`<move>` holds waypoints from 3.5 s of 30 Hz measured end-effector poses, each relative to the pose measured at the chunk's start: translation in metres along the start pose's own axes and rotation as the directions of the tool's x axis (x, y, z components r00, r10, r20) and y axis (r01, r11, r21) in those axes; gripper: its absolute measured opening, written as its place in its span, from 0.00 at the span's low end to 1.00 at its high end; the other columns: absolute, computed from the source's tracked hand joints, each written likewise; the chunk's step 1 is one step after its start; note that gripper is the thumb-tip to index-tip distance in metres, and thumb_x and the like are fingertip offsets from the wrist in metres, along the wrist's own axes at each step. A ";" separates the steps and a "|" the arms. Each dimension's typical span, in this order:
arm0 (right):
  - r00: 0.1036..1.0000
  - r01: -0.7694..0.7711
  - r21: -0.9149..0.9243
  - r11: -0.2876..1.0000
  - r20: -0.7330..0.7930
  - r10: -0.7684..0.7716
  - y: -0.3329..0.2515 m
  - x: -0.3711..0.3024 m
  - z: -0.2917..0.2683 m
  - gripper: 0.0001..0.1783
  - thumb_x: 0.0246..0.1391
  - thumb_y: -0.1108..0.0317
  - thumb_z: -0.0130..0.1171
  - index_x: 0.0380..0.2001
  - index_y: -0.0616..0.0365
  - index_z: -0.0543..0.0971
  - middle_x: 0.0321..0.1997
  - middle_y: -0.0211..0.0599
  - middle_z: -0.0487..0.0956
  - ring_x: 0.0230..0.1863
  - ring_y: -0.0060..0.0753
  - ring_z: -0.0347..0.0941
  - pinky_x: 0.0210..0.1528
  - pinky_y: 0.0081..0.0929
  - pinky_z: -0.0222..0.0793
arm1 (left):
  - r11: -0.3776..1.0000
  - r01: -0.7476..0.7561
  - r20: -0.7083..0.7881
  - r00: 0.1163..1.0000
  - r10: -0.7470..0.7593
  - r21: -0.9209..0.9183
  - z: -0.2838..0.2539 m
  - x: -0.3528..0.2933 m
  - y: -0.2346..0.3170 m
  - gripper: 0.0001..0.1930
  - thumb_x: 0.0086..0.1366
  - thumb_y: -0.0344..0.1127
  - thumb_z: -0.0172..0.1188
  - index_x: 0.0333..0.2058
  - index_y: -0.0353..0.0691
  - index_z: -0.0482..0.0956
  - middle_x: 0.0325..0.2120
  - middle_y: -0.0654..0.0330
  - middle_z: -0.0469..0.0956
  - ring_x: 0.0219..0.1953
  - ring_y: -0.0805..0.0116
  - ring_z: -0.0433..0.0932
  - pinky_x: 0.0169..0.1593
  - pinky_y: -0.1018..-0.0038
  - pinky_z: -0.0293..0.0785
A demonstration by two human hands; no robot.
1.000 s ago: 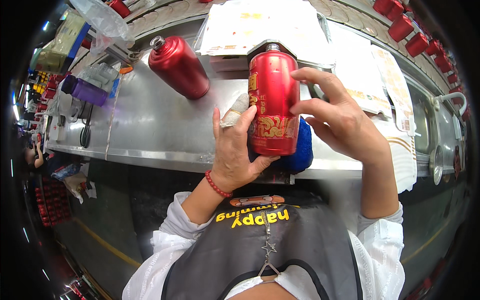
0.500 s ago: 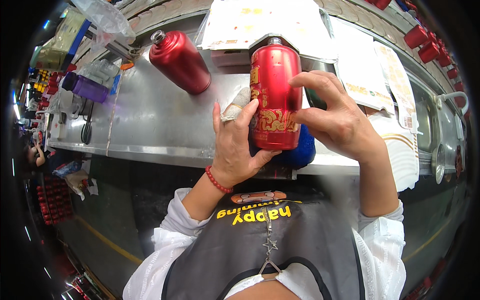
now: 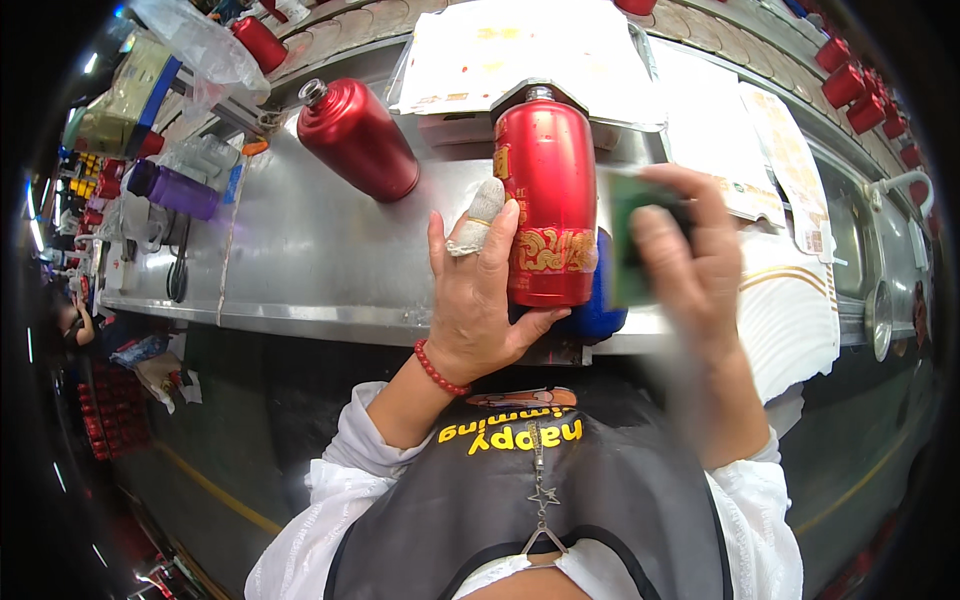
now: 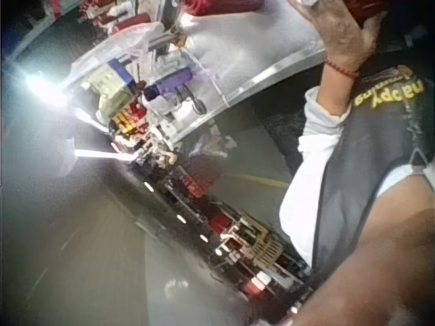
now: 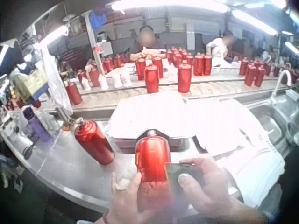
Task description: The person applies gold decorative stickers to red cylindrical bottles, peels off backing, smooths the labels with a green card, and places finished bottles on a nearby surface.
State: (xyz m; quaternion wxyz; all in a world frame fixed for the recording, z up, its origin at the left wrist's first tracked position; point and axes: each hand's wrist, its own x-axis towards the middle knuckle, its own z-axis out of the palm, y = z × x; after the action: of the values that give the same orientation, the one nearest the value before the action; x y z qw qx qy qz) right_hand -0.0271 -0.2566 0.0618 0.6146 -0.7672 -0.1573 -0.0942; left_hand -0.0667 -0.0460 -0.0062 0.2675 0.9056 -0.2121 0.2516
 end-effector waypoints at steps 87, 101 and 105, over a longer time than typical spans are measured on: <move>0.976 -0.206 -0.035 0.978 0.062 0.208 0.023 -0.013 0.024 0.10 0.64 0.67 0.57 0.42 0.63 0.75 0.32 0.31 0.78 0.33 0.20 0.71 0.38 0.21 0.69 | 0.981 0.084 0.023 0.996 -0.089 0.175 -0.013 0.008 -0.003 0.56 0.49 0.66 0.71 0.67 0.31 0.62 0.36 0.48 0.81 0.70 0.41 0.53 0.70 0.37 0.31; 0.966 -0.256 0.098 0.962 -0.011 0.258 0.032 -0.020 0.008 0.11 0.66 0.67 0.58 0.46 0.62 0.74 0.34 0.25 0.76 0.35 0.13 0.68 0.37 0.14 0.66 | 0.809 0.380 0.069 0.917 -0.393 -0.448 0.016 0.015 -0.010 0.44 0.70 0.61 0.52 0.67 0.26 0.55 0.58 0.37 0.67 0.60 0.47 0.64 0.67 0.56 0.52; 0.957 -0.290 0.163 0.943 0.014 0.291 0.041 -0.024 0.006 0.12 0.65 0.67 0.59 0.47 0.61 0.74 0.34 0.24 0.76 0.35 0.13 0.68 0.38 0.13 0.65 | 0.681 0.375 0.096 0.907 -0.410 -0.630 0.011 0.013 -0.010 0.36 0.70 0.50 0.56 0.65 0.28 0.58 0.56 0.41 0.69 0.60 0.47 0.64 0.68 0.55 0.51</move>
State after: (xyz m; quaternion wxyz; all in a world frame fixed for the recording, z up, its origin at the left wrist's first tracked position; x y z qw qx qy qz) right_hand -0.0352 -0.2613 0.0146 0.6833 -0.7286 -0.0467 0.0066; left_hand -0.0473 -0.0482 -0.0102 0.6103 0.7783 -0.0782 0.1256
